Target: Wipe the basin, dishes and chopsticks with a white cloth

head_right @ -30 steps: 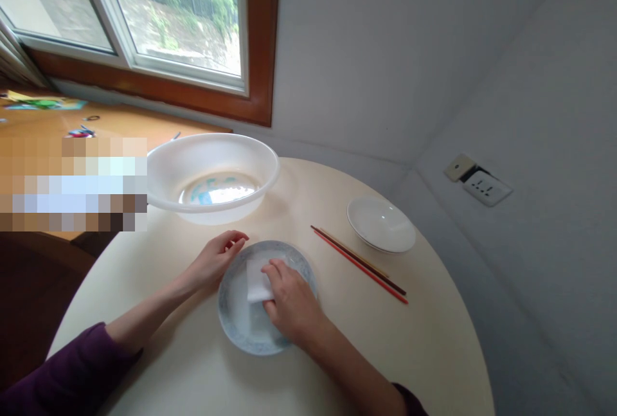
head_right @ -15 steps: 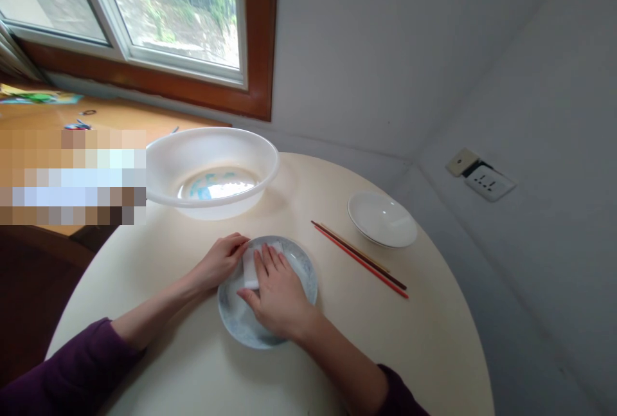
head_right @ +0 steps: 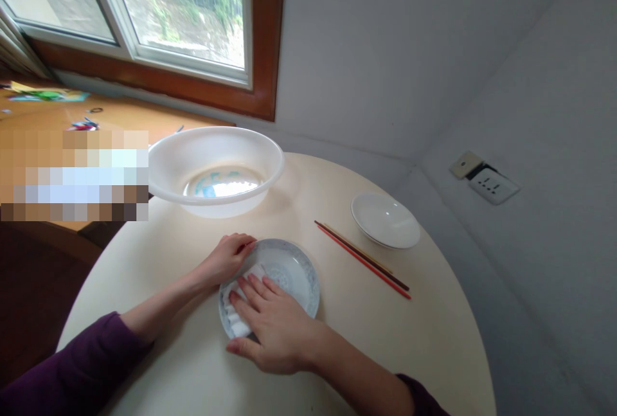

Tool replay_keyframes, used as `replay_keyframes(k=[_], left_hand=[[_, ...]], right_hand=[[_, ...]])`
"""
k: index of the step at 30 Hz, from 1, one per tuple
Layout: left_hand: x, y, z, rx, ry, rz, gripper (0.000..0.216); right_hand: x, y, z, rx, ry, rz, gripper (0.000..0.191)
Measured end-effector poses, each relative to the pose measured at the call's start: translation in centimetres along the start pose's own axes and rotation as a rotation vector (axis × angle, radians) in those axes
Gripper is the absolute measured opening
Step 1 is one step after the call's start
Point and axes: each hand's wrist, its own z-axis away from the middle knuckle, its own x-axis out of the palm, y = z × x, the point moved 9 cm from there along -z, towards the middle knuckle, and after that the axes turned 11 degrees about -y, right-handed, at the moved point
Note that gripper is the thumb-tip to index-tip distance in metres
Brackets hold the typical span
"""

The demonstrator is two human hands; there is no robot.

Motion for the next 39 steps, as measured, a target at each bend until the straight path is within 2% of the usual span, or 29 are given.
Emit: replay_keyframes(k=[6, 13, 18, 25, 31, 35, 39], left_hand=[[0.0, 0.1, -0.1, 0.007, -0.014, -0.021, 0.033], [0.2, 0.1, 0.0, 0.002, -0.022, -0.038, 0.034], [0.2, 0.1, 0.1, 0.005, -0.003, -0.018, 0.033], [-0.2, -0.3, 0.2, 0.018, 0.037, 0.107, 0.033], [-0.4, 0.0, 0.2, 0.076, 0.049, 0.137, 0.032], [-0.5, 0.1, 0.3, 0.068, 0.049, 0.079, 0.032], [-0.5, -0.2, 0.4, 0.009, 0.052, 0.035, 0.032]], right_hand=[[1.2, -0.4, 2.2, -0.007, -0.074, -0.05, 0.061], [1.1, -0.9, 4.2, 0.036, -0.038, -0.053, 0.065], [1.4, -1.0, 2.8, -0.009, -0.054, -0.025, 0.068], [0.1, 0.2, -0.1, -0.006, 0.045, 0.096, 0.064], [-1.5, 1.8, -1.2, 0.078, 0.16, 0.216, 0.064], [-2.8, 3.9, -0.8, 0.226, 0.237, 0.262, 0.067], [-2.6, 5.4, 0.7, 0.373, 0.24, 0.266, 0.068]])
